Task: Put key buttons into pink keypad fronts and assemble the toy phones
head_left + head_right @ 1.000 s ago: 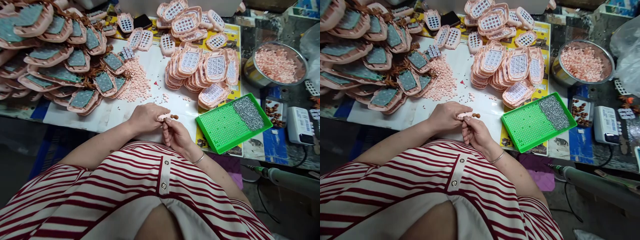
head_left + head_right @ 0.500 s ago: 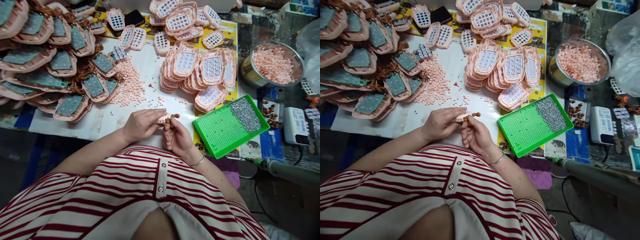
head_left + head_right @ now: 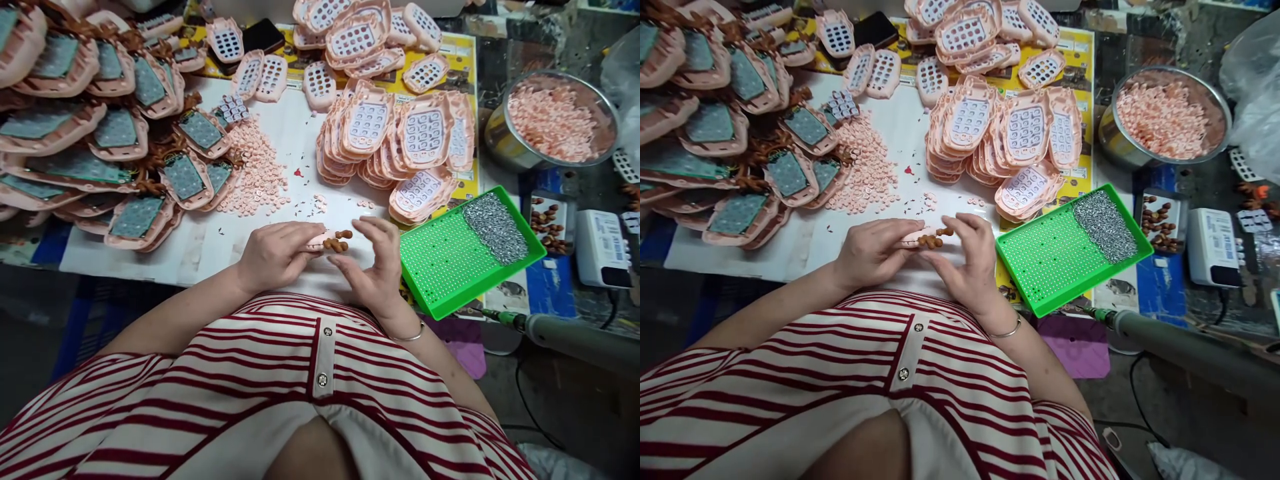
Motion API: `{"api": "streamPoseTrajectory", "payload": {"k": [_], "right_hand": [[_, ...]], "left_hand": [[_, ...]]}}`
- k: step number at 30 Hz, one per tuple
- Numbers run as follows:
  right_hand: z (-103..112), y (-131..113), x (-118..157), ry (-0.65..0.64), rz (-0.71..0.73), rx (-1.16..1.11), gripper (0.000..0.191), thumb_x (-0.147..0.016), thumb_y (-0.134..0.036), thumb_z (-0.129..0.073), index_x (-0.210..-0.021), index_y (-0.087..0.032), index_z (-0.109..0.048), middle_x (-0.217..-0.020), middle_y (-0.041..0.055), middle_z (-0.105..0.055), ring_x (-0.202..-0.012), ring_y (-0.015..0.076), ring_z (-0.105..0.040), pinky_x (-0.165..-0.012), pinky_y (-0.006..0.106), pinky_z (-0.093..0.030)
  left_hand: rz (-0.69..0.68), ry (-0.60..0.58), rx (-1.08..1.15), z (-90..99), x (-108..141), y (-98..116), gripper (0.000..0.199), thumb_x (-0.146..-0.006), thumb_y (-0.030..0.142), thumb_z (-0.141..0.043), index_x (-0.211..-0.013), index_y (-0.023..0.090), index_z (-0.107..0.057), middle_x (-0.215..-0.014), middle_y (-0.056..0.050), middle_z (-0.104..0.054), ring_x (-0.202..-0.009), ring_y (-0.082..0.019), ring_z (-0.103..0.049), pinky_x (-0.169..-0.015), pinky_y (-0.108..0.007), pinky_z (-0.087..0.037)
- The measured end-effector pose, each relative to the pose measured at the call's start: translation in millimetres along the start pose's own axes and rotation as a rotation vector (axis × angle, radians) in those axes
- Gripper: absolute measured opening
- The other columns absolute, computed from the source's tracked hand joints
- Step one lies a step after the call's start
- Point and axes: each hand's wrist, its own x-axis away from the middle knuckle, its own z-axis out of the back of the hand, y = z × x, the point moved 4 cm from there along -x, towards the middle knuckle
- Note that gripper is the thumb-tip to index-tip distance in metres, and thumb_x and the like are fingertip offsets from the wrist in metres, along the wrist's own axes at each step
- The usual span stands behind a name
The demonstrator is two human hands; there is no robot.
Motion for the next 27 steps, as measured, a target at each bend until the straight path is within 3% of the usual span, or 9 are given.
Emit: {"api": "streamPoseTrajectory", "payload": {"k": [3, 6, 14, 18, 22, 27], "right_hand": [[-3.1, -6.3, -0.9, -0.173, 0.193, 0.056, 0.027, -0.087, -0.039, -0.070, -0.112, -0.030, -0.066, -0.120, 0.0073, -0.066, -0.111, 0.0249, -0.061, -0.096, 0.046, -0.049], [-7.7, -7.8, 0.5, -0.216, 0.206, 0.028, 0.014, -0.094, -0.031, -0.061, -0.107, -0.028, -0.066, -0.102, 0.0044, -0.070, -0.096, 0.0210, -0.064, -0.086, 0.040, -0.050], [-15.7, -10.0, 7.6, 0.018, 0.097, 0.091, 0.015, -0.098, -0.030, -0.049, -0.086, -0.024, -0.056, -0.078, 0.0019, -0.061, -0.077, 0.0181, -0.055, -0.075, 0.036, -0.044], [-16.9, -0.3, 1.4, -0.094, 0.051, -0.010, 0.014, -0.096, -0.036, -0.055, -0.091, -0.024, -0.058, -0.085, 0.0019, -0.062, -0.081, 0.0173, -0.057, -0.077, 0.035, -0.046], [-22.5, 14.0, 1.1, -0.235, -0.073, -0.112, 0.034, -0.084, -0.049, -0.070, -0.105, -0.024, -0.060, -0.105, 0.0048, -0.064, -0.095, 0.0192, -0.059, -0.082, 0.036, -0.049], [-32.6, 23.1, 12.2, -0.171, -0.221, -0.190, 0.029, -0.086, -0.049, -0.068, -0.101, -0.025, -0.064, -0.096, 0.0025, -0.065, -0.086, 0.0171, -0.060, -0.080, 0.034, -0.050]], "left_hand": [[-0.010, -0.002, 0.023, 0.3, 0.8, 1.5, 0.032, -0.086, 0.016, -0.056, -0.116, 0.016, -0.066, -0.110, -0.009, -0.076, -0.101, -0.021, -0.073, -0.087, -0.032, -0.059], [-0.018, -0.034, 0.029, -1.7, 2.1, 4.6, 0.030, -0.088, 0.019, -0.055, -0.115, 0.016, -0.067, -0.109, -0.009, -0.076, -0.100, -0.020, -0.074, -0.087, -0.032, -0.059], [-0.082, -0.044, -0.048, -1.7, -3.6, 17.3, 0.026, -0.089, 0.018, -0.053, -0.110, 0.018, -0.069, -0.108, -0.008, -0.077, -0.097, -0.021, -0.073, -0.085, -0.032, -0.058], [0.045, -0.101, -0.006, -2.8, -4.5, 11.5, 0.024, -0.089, 0.023, -0.054, -0.105, 0.017, -0.070, -0.103, -0.008, -0.077, -0.091, -0.022, -0.073, -0.081, -0.033, -0.056], [0.166, -0.182, -0.037, -5.4, -3.1, 8.7, 0.029, -0.084, 0.020, -0.052, -0.107, 0.019, -0.070, -0.107, -0.006, -0.076, -0.095, -0.023, -0.071, -0.080, -0.033, -0.054], [0.178, -0.238, -0.112, -10.2, -4.1, 10.7, 0.034, -0.081, 0.017, -0.051, -0.109, 0.021, -0.070, -0.101, -0.003, -0.077, -0.089, -0.023, -0.071, -0.072, -0.032, -0.052]]}}
